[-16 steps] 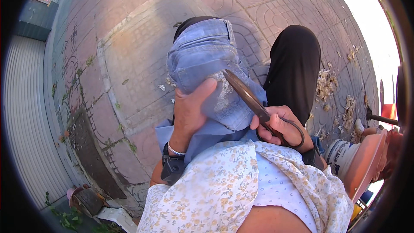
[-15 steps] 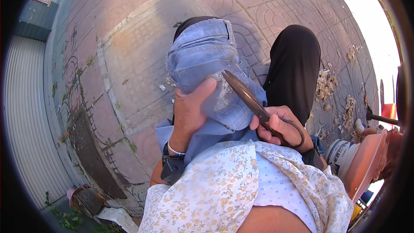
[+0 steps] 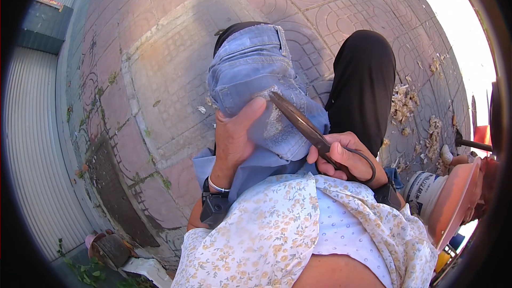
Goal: Using large scissors to cut a piece of light blue denim fabric.
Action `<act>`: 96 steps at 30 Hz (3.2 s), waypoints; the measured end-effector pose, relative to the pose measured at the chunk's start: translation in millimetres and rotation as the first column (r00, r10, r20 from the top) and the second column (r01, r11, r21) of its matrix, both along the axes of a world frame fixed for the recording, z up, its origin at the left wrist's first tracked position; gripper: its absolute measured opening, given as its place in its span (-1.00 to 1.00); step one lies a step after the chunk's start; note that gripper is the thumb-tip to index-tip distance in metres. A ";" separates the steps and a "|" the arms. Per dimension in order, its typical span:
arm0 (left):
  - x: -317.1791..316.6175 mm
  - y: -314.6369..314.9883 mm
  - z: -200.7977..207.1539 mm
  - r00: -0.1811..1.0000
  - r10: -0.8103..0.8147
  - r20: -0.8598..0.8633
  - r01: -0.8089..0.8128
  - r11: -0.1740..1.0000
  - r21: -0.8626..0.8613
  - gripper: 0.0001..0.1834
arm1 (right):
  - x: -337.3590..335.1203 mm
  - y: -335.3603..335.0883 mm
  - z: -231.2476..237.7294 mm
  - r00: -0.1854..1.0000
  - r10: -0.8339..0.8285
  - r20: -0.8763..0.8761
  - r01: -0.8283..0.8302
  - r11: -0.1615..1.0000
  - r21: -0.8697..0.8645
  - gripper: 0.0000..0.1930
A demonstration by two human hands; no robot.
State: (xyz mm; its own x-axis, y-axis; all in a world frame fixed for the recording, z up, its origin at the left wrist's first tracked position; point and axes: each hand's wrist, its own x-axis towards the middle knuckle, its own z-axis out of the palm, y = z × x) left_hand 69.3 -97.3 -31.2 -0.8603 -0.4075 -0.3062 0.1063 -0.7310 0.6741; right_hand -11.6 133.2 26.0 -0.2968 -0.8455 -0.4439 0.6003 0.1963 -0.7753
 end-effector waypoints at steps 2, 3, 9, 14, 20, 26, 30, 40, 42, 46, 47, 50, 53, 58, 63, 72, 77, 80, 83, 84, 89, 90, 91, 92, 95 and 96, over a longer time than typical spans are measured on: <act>-0.1 -0.6 0.1 1.000 -0.007 0.007 0.007 1.000 -0.010 -0.49 | -0.3 -0.3 1.2 1.000 0.000 0.002 0.000 1.000 0.007 -0.51; 0.0 -0.9 -0.1 1.000 -0.007 0.008 0.007 1.000 -0.010 -0.49 | -0.5 -0.4 1.7 1.000 0.001 0.003 -0.001 1.000 0.015 -0.50; -0.5 -0.2 -4.4 0.999 -0.007 0.040 0.018 0.960 -0.279 -0.47 | -3.1 0.5 0.5 1.000 0.011 0.001 -0.011 0.999 0.045 -0.50; -4.3 5.6 4.6 0.996 0.006 0.085 0.018 0.963 -0.270 -0.65 | -0.1 -15.3 -3.7 0.983 -0.185 0.018 0.184 0.983 0.018 -0.46; -4.5 -0.9 6.5 0.999 -0.022 0.047 0.025 0.998 -0.051 -0.62 | -27.5 -25.6 2.8 0.929 -0.371 0.008 0.367 0.918 -0.152 -0.40; -1.5 -4.1 -6.4 1.000 0.000 -0.012 0.000 1.000 -0.002 -0.54 | -12.1 -15.3 -1.1 1.000 -0.029 0.002 0.029 0.999 -0.028 -0.44; -3.2 -4.4 -8.8 1.000 -0.010 -0.009 0.010 1.000 -0.002 -0.54 | -11.7 -9.2 -4.2 1.000 -0.004 0.022 0.004 1.000 0.002 -0.48; -6.2 -2.7 -7.4 0.999 0.012 -0.032 -0.012 1.000 -0.013 -0.55 | -11.7 -6.5 -3.7 0.999 0.017 0.033 -0.017 1.000 0.013 -0.51; -6.2 -2.0 -7.5 0.999 0.018 -0.031 -0.019 1.000 -0.017 -0.55 | -11.6 -5.4 -3.4 0.999 0.017 0.037 -0.018 1.000 0.014 -0.50; -7.1 0.1 -5.6 0.999 0.023 -0.027 -0.024 1.000 -0.015 -0.55 | -12.5 -4.5 -1.7 0.999 0.018 0.049 -0.020 1.000 0.023 -0.49; -7.0 0.3 -4.8 1.000 0.021 -0.023 -0.022 0.999 -0.026 -0.55 | -12.8 -4.0 -1.6 0.999 0.018 0.048 -0.019 1.000 0.022 -0.49; -6.2 -1.1 -5.7 1.000 0.005 -0.008 -0.005 0.998 -0.061 -0.53 | -13.3 -3.0 -2.7 0.997 0.018 0.071 -0.020 1.000 0.018 -0.48; -8.1 0.3 -1.6 1.000 -0.001 0.010 0.002 0.998 -0.066 -0.58 | -11.4 -4.7 -6.8 0.998 0.028 0.061 -0.029 1.000 0.010 -0.48; -9.2 0.7 3.0 0.999 -0.015 0.037 0.015 1.000 -0.015 -0.65 | 2.7 -27.5 -12.4 0.962 -0.270 0.034 0.270 0.963 0.006 -0.46; -4.6 -10.0 1.2 0.998 -0.046 0.053 0.047 0.999 -0.022 -0.63 | -34.3 -32.4 -9.5 0.833 -0.549 0.068 0.551 0.811 -0.199 -0.42; -3.4 -11.1 -4.4 1.000 0.002 -0.024 0.000 0.996 0.084 -0.62 | -10.1 -18.0 -4.3 0.996 -0.086 0.007 0.086 0.996 -0.008 -0.48; -1.4 -12.8 -5.0 1.000 0.015 -0.014 -0.014 0.996 0.088 -0.62 | -5.5 -16.1 0.6 1.000 0.009 -0.007 -0.008 1.000 0.028 -0.52; -1.0 -13.1 -4.7 1.000 0.011 -0.007 -0.010 0.996 0.088 -0.63 | -4.2 -17.3 0.3 1.000 0.029 -0.003 -0.029 0.999 0.021 -0.54; -0.2 -13.3 -3.9 1.000 0.008 -0.008 -0.008 0.996 0.085 -0.64 | -3.2 -17.7 1.5 1.000 0.018 0.000 -0.018 0.999 0.048 -0.53; 0.3 -13.2 -3.5 1.000 0.008 -0.008 -0.007 0.997 0.079 -0.64 | -2.7 -17.5 1.5 1.000 0.019 0.005 -0.019 0.999 0.045 -0.52; 3.3 -13.2 -2.4 1.000 0.001 -0.007 -0.001 0.998 0.069 -0.65 | -0.6 -16.7 1.6 1.000 0.021 0.020 -0.022 0.999 0.033 -0.50; 3.9 -13.2 -3.0 1.000 -0.004 -0.006 0.004 0.998 0.067 -0.65 | -0.3 -16.8 1.8 0.999 0.023 0.031 -0.024 0.999 0.028 -0.49; 4.0 -12.8 -2.0 1.000 -0.003 -0.007 0.004 0.998 0.066 -0.65 | -0.1 -16.9 1.8 0.999 0.025 0.042 -0.026 0.999 0.022 -0.49; 3.9 -12.3 -0.8 1.000 -0.003 -0.002 0.003 0.998 0.059 -0.65 | 0.4 -16.6 1.1 0.999 0.025 0.041 -0.026 0.999 0.022 -0.49; 3.6 -11.8 -0.3 1.000 0.001 -0.002 -0.001 0.999 0.049 -0.64 | 1.1 -16.7 -0.4 0.999 0.016 0.042 -0.016 1.000 0.014 -0.48; 3.5 -11.9 -0.6 1.000 0.004 -0.007 -0.003 0.999 0.047 -0.63 | 0.9 -17.3 0.0 0.999 0.015 0.041 -0.016 1.000 0.018 -0.48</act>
State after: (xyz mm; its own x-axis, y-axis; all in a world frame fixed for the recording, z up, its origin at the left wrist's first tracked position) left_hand 72.8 -109.2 -31.9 -0.8610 -0.3960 -0.3192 0.1135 -0.7614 0.6383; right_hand -10.7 115.9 25.9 -0.2649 -0.8415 -0.4709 0.6279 0.2201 -0.7465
